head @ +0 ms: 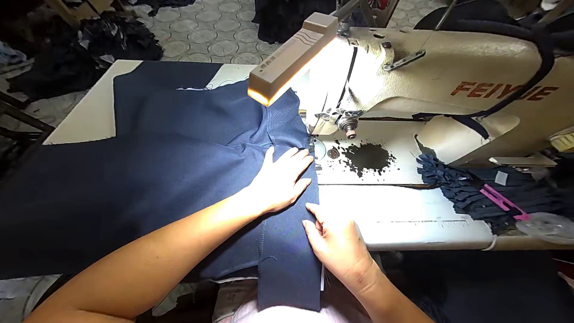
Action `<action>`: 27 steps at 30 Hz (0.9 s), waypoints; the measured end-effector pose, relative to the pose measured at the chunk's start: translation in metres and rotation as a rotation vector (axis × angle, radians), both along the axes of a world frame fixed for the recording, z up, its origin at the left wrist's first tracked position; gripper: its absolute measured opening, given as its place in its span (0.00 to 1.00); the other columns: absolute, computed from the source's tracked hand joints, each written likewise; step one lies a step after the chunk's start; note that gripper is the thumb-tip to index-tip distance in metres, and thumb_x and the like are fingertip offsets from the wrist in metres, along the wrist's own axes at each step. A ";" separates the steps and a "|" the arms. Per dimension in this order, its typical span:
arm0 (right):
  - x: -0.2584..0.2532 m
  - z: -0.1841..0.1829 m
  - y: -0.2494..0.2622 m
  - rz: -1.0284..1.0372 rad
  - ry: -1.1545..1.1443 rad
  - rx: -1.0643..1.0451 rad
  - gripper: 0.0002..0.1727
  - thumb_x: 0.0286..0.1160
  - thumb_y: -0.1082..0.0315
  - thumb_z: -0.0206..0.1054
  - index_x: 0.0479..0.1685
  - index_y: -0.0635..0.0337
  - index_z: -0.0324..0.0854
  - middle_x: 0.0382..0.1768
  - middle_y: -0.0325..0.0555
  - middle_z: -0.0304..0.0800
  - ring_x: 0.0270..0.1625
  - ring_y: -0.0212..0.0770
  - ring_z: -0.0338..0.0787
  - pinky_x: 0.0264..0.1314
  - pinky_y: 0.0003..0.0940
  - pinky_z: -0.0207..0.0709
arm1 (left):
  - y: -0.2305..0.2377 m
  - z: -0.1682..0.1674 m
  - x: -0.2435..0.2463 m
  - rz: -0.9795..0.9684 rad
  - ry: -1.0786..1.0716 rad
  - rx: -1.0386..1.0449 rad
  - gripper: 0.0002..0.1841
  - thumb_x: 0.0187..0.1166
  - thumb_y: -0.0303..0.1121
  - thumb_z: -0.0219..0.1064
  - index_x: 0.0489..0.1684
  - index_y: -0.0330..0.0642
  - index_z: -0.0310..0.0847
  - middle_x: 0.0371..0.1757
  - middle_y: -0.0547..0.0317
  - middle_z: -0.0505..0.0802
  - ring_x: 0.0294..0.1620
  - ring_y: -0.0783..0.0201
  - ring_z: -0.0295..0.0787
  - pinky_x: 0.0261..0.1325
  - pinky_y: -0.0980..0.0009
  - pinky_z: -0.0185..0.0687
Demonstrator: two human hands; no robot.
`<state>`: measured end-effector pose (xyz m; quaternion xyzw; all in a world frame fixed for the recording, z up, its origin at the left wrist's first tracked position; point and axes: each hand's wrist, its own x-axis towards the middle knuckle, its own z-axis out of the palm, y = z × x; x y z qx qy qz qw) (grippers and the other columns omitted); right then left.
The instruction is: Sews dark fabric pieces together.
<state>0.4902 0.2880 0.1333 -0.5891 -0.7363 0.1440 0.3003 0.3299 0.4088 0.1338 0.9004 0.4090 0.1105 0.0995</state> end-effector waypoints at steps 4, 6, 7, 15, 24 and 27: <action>0.000 0.002 0.001 0.001 -0.006 -0.029 0.19 0.71 0.67 0.65 0.57 0.65 0.92 0.22 0.43 0.88 0.21 0.38 0.83 0.28 0.37 0.79 | 0.000 0.000 0.000 0.006 -0.010 -0.003 0.31 0.90 0.50 0.43 0.88 0.47 0.68 0.89 0.57 0.73 0.94 0.51 0.57 0.85 0.23 0.34; 0.001 0.003 0.001 0.004 -0.002 -0.032 0.19 0.71 0.67 0.65 0.57 0.65 0.92 0.22 0.43 0.88 0.21 0.38 0.82 0.28 0.36 0.79 | 0.000 0.001 0.000 0.008 -0.008 -0.005 0.31 0.90 0.49 0.44 0.88 0.46 0.68 0.88 0.56 0.73 0.94 0.50 0.57 0.85 0.22 0.35; 0.001 0.003 0.001 0.004 0.000 -0.035 0.19 0.71 0.67 0.65 0.57 0.65 0.92 0.22 0.43 0.88 0.21 0.38 0.82 0.28 0.36 0.79 | 0.000 0.002 0.000 0.010 -0.009 -0.013 0.31 0.90 0.49 0.44 0.88 0.46 0.68 0.89 0.56 0.73 0.94 0.50 0.56 0.85 0.23 0.34; 0.000 0.005 0.005 -0.011 0.012 -0.073 0.20 0.72 0.66 0.65 0.58 0.65 0.92 0.21 0.42 0.87 0.21 0.37 0.80 0.28 0.35 0.77 | 0.002 0.002 0.000 0.004 -0.023 -0.015 0.30 0.90 0.49 0.45 0.87 0.46 0.69 0.88 0.56 0.73 0.93 0.50 0.57 0.85 0.22 0.34; 0.000 0.009 0.015 -0.046 0.000 -0.119 0.19 0.75 0.64 0.64 0.60 0.62 0.91 0.23 0.41 0.86 0.24 0.37 0.80 0.31 0.36 0.76 | 0.015 0.011 0.002 0.024 -0.019 -0.113 0.31 0.88 0.50 0.53 0.86 0.41 0.67 0.91 0.54 0.69 0.95 0.50 0.53 0.86 0.23 0.30; 0.003 0.011 0.004 -0.027 0.009 -0.107 0.19 0.71 0.64 0.68 0.59 0.62 0.91 0.31 0.45 0.91 0.29 0.39 0.85 0.35 0.37 0.81 | 0.006 0.018 -0.004 0.018 0.055 -0.094 0.32 0.89 0.53 0.52 0.87 0.43 0.67 0.92 0.54 0.67 0.96 0.48 0.49 0.84 0.20 0.29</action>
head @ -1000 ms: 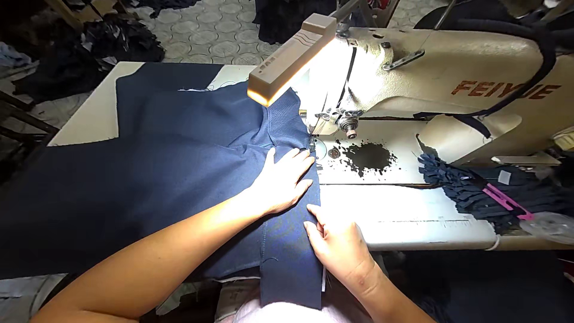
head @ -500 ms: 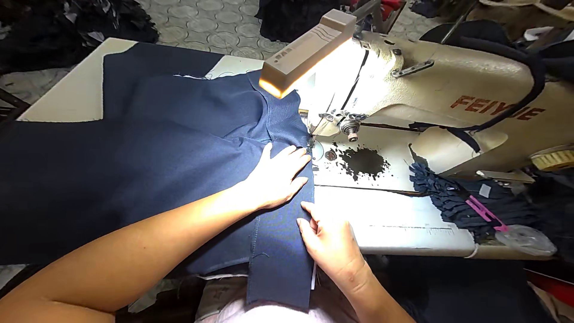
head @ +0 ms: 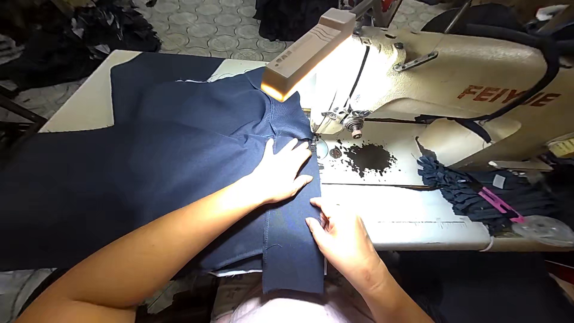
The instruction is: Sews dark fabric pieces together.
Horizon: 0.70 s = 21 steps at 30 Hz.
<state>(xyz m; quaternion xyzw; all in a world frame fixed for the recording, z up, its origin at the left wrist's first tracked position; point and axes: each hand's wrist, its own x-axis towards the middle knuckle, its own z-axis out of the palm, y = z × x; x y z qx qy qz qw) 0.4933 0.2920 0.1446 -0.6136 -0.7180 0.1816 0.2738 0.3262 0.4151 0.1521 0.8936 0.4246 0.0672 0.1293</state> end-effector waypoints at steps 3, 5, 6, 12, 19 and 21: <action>0.004 -0.006 -0.005 0.004 0.010 0.102 0.17 0.67 0.68 0.67 0.52 0.64 0.94 0.33 0.47 0.94 0.28 0.38 0.88 0.35 0.34 0.83 | -0.016 -0.006 -0.007 -0.017 -0.063 0.062 0.32 0.88 0.56 0.49 0.83 0.44 0.73 0.87 0.54 0.75 0.94 0.48 0.56 0.84 0.21 0.32; 0.005 -0.008 -0.005 -0.002 0.010 0.123 0.16 0.66 0.69 0.65 0.49 0.64 0.94 0.31 0.46 0.94 0.28 0.37 0.87 0.34 0.31 0.82 | -0.022 -0.013 -0.010 -0.038 -0.099 0.044 0.33 0.88 0.56 0.47 0.84 0.46 0.73 0.87 0.56 0.75 0.94 0.48 0.56 0.84 0.21 0.32; 0.004 -0.008 -0.005 -0.005 0.005 0.120 0.16 0.67 0.69 0.65 0.49 0.64 0.94 0.31 0.47 0.94 0.28 0.38 0.88 0.34 0.32 0.82 | -0.022 -0.016 -0.011 -0.048 -0.110 0.046 0.33 0.88 0.56 0.46 0.84 0.46 0.73 0.88 0.56 0.75 0.94 0.48 0.55 0.84 0.21 0.32; -0.001 -0.004 -0.002 -0.004 -0.044 0.103 0.16 0.68 0.70 0.66 0.50 0.64 0.94 0.38 0.51 0.97 0.40 0.46 0.96 0.44 0.41 0.88 | -0.017 -0.019 -0.011 -0.054 -0.105 0.057 0.33 0.88 0.56 0.47 0.85 0.48 0.73 0.88 0.58 0.74 0.95 0.49 0.54 0.84 0.21 0.32; -0.004 0.002 0.010 -0.015 -0.070 0.058 0.16 0.72 0.69 0.65 0.52 0.64 0.94 0.40 0.53 0.97 0.43 0.49 0.96 0.47 0.45 0.87 | -0.004 -0.018 -0.010 -0.069 -0.109 0.074 0.32 0.87 0.55 0.49 0.83 0.45 0.74 0.87 0.55 0.75 0.93 0.47 0.57 0.82 0.19 0.36; -0.005 0.001 0.014 -0.033 -0.084 0.078 0.14 0.73 0.69 0.65 0.49 0.63 0.94 0.37 0.51 0.96 0.38 0.48 0.94 0.42 0.45 0.86 | 0.001 -0.014 -0.010 -0.068 -0.104 0.039 0.32 0.87 0.55 0.50 0.84 0.45 0.72 0.88 0.54 0.74 0.94 0.46 0.55 0.83 0.19 0.33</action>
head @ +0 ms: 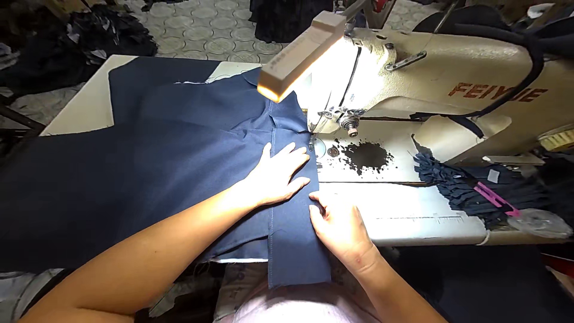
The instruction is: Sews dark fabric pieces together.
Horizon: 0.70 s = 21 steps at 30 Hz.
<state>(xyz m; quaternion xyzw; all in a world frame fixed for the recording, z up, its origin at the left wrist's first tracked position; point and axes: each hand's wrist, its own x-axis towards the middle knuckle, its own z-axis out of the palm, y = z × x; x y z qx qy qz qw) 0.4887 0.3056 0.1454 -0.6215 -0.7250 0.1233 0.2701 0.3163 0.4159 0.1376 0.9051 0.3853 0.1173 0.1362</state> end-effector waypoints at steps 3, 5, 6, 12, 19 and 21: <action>0.000 -0.004 0.003 -0.041 -0.012 0.068 0.12 0.72 0.68 0.67 0.47 0.62 0.93 0.33 0.50 0.94 0.34 0.47 0.92 0.37 0.44 0.85 | 0.009 0.002 0.000 -0.005 0.003 -0.021 0.33 0.87 0.56 0.51 0.85 0.45 0.71 0.89 0.55 0.72 0.95 0.47 0.53 0.83 0.19 0.31; 0.003 -0.011 -0.001 -0.016 -0.007 0.173 0.13 0.72 0.67 0.69 0.50 0.62 0.93 0.37 0.49 0.95 0.37 0.46 0.93 0.40 0.42 0.86 | 0.013 0.004 0.000 -0.015 0.021 -0.035 0.34 0.87 0.57 0.52 0.85 0.45 0.69 0.90 0.56 0.71 0.95 0.47 0.51 0.82 0.18 0.32; 0.005 -0.015 -0.004 0.021 -0.007 0.228 0.14 0.74 0.65 0.68 0.52 0.60 0.93 0.42 0.47 0.97 0.43 0.46 0.95 0.47 0.41 0.88 | 0.013 0.007 -0.001 -0.016 0.038 -0.042 0.34 0.87 0.57 0.53 0.86 0.45 0.69 0.90 0.56 0.70 0.96 0.47 0.50 0.82 0.18 0.32; 0.035 -0.033 -0.024 0.295 0.026 0.324 0.17 0.86 0.56 0.59 0.48 0.57 0.91 0.47 0.44 0.96 0.60 0.47 0.90 0.65 0.42 0.80 | -0.004 0.014 -0.003 -0.041 0.052 0.067 0.27 0.86 0.49 0.54 0.77 0.44 0.77 0.81 0.50 0.80 0.91 0.43 0.62 0.78 0.16 0.40; 0.051 -0.031 -0.021 0.326 -0.155 0.355 0.18 0.86 0.55 0.57 0.34 0.53 0.88 0.38 0.42 0.93 0.53 0.49 0.89 0.52 0.45 0.77 | 0.014 -0.001 -0.022 -0.161 -0.033 0.071 0.26 0.87 0.55 0.52 0.70 0.49 0.82 0.79 0.51 0.80 0.90 0.42 0.63 0.77 0.16 0.43; 0.053 -0.030 -0.019 0.353 -0.175 0.360 0.18 0.86 0.55 0.57 0.34 0.54 0.88 0.38 0.42 0.93 0.52 0.49 0.88 0.51 0.45 0.76 | 0.018 0.001 -0.023 -0.196 -0.047 0.031 0.24 0.87 0.54 0.54 0.66 0.48 0.83 0.86 0.56 0.76 0.93 0.42 0.56 0.79 0.16 0.37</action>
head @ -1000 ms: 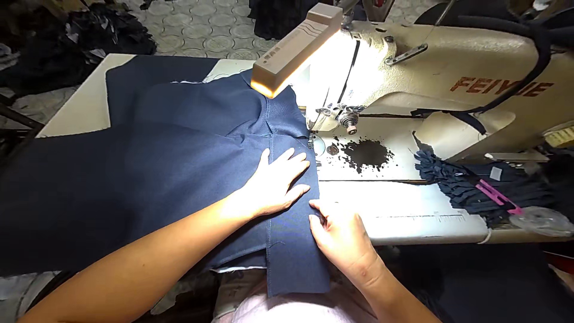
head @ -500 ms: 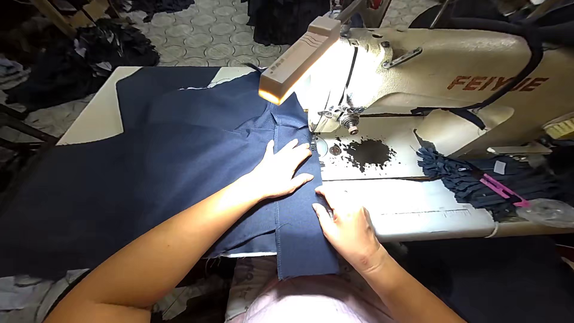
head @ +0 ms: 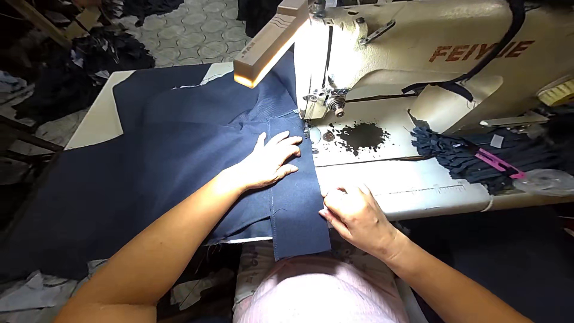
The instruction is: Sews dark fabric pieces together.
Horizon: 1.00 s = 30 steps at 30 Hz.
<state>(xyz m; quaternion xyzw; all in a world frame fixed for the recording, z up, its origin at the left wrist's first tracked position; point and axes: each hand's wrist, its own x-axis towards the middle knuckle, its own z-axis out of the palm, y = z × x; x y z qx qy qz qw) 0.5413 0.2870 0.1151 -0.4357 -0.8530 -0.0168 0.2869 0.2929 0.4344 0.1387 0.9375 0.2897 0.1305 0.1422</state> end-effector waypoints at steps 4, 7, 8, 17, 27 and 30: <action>0.004 0.001 0.003 0.025 -0.035 0.019 0.19 0.85 0.55 0.57 0.32 0.53 0.88 0.38 0.41 0.93 0.50 0.48 0.88 0.49 0.45 0.75 | 0.002 0.009 0.002 -0.048 0.057 -0.036 0.21 0.88 0.49 0.55 0.64 0.44 0.83 0.86 0.60 0.77 0.94 0.44 0.56 0.79 0.16 0.35; 0.005 0.003 0.003 0.058 -0.057 0.017 0.19 0.85 0.55 0.57 0.32 0.54 0.88 0.38 0.41 0.93 0.52 0.49 0.88 0.50 0.47 0.75 | -0.009 0.014 0.006 -0.020 0.094 0.037 0.20 0.89 0.44 0.55 0.69 0.46 0.82 0.81 0.58 0.82 0.88 0.44 0.67 0.76 0.14 0.42; 0.006 0.004 0.003 0.088 -0.060 0.013 0.19 0.85 0.54 0.57 0.32 0.53 0.87 0.38 0.41 0.93 0.54 0.50 0.88 0.52 0.47 0.76 | -0.018 0.015 0.009 0.016 0.100 0.062 0.19 0.90 0.42 0.55 0.73 0.49 0.81 0.79 0.57 0.84 0.87 0.44 0.70 0.75 0.14 0.47; 0.022 0.004 -0.002 0.251 0.020 -0.066 0.20 0.88 0.53 0.56 0.32 0.53 0.85 0.53 0.41 0.96 0.68 0.49 0.86 0.67 0.48 0.73 | -0.051 -0.005 0.005 0.171 0.072 0.024 0.28 0.88 0.56 0.46 0.82 0.60 0.76 0.88 0.66 0.75 0.94 0.47 0.55 0.79 0.15 0.35; 0.017 0.010 0.031 0.177 -0.053 -0.037 0.23 0.87 0.51 0.57 0.28 0.56 0.86 0.44 0.42 0.95 0.59 0.48 0.89 0.60 0.46 0.76 | -0.014 -0.001 0.007 0.175 0.102 0.006 0.28 0.88 0.55 0.48 0.83 0.61 0.74 0.89 0.66 0.73 0.95 0.45 0.53 0.78 0.14 0.34; 0.016 0.011 0.043 0.163 -0.078 -0.017 0.23 0.86 0.51 0.57 0.27 0.56 0.86 0.45 0.43 0.95 0.59 0.48 0.89 0.63 0.47 0.77 | -0.001 0.000 0.008 0.168 0.101 -0.008 0.27 0.89 0.54 0.49 0.84 0.61 0.73 0.89 0.65 0.72 0.95 0.45 0.52 0.77 0.14 0.33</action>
